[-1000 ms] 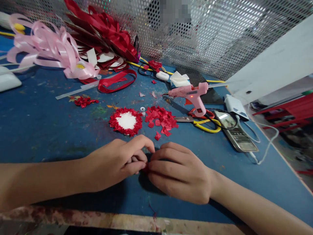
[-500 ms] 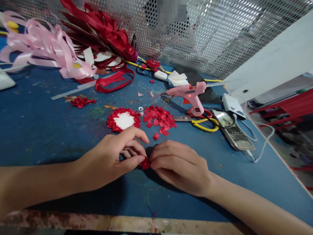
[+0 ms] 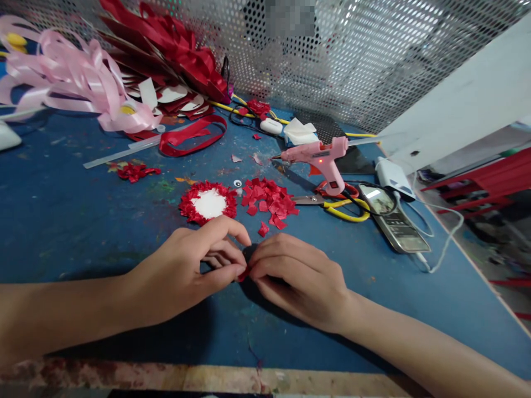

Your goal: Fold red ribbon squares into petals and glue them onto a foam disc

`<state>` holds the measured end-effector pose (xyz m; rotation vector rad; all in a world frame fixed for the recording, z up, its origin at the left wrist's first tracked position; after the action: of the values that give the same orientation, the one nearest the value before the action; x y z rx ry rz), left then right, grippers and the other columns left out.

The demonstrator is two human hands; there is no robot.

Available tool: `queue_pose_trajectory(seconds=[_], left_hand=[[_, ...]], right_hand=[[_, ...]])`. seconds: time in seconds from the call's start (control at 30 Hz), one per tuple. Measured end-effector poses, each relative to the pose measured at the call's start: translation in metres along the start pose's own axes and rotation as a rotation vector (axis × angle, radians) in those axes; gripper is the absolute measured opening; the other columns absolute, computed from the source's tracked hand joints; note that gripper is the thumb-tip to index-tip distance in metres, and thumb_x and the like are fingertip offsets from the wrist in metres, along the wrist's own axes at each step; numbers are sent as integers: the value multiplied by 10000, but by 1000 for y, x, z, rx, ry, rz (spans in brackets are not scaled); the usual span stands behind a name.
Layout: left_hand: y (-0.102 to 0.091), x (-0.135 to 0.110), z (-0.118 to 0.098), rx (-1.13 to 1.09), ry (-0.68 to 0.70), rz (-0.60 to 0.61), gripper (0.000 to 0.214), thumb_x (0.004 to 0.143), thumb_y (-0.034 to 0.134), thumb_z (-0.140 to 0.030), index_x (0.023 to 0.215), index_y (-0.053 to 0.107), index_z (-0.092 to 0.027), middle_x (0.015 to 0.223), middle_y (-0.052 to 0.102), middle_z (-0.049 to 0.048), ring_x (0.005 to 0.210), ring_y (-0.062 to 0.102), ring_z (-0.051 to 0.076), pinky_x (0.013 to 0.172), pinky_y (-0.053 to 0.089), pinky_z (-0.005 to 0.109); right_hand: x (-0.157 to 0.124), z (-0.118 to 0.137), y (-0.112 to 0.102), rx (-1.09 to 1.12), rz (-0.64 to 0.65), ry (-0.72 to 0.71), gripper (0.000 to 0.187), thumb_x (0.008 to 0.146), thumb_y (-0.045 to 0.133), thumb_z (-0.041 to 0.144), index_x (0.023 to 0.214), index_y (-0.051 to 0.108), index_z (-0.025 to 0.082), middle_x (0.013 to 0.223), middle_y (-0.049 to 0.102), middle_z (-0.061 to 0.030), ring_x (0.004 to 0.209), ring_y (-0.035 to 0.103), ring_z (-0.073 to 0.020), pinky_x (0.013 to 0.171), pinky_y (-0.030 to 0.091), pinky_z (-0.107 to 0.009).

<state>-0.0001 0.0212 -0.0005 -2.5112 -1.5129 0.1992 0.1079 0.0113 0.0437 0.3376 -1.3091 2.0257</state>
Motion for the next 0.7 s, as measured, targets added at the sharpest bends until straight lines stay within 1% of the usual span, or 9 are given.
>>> queue_pose_trajectory(seconds=[0.2, 0.3, 0.43, 0.57, 0.7], left_hand=[[-2, -1, -2, 14, 19, -27, 181, 856, 542, -169, 1013, 481, -236, 824, 704, -44, 773, 681, 100, 721, 532, 175], [-3, -1, -4, 17, 18, -45, 132, 875, 525, -176, 990, 494, -233, 836, 698, -38, 793, 683, 96, 727, 529, 163], [-3, 0, -7, 13, 47, -35, 76, 908, 499, -207, 981, 492, -228, 849, 699, -29, 795, 685, 87, 726, 525, 148], [-3, -1, -4, -19, 33, -25, 110, 915, 473, -198, 1020, 466, -229, 916, 708, -9, 817, 688, 94, 753, 537, 171], [-3, -2, 0, -66, -7, -22, 190, 869, 517, -171, 1030, 449, -246, 968, 715, -18, 869, 688, 106, 794, 538, 187]], right_hand=[[-1, 0, 0, 3, -7, 52, 141, 825, 579, 29, 887, 596, 155, 809, 686, -58, 791, 640, -132, 736, 544, -289], [-1, 0, -2, 16, -20, 67, 147, 810, 595, 24, 865, 588, 161, 777, 679, -46, 764, 641, -131, 718, 544, -287], [-1, 1, -5, 11, -39, 76, 171, 798, 598, 6, 864, 588, 164, 776, 680, -45, 764, 642, -128, 732, 549, -283], [0, 2, -8, -18, -62, 80, 174, 801, 594, 17, 866, 590, 178, 773, 682, -42, 764, 643, -128, 742, 553, -281], [0, 2, -9, -25, -74, 67, 178, 782, 605, 2, 859, 592, 163, 775, 683, -54, 761, 640, -135, 736, 551, -288]])
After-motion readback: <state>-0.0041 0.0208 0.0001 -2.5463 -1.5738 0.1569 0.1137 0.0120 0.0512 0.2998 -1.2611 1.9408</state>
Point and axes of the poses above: each hand's wrist, its own x-axis towards the middle knuckle, its own y-axis out of the palm, z = x × y, the point moved 8 cm from there along x, towards the middle knuckle
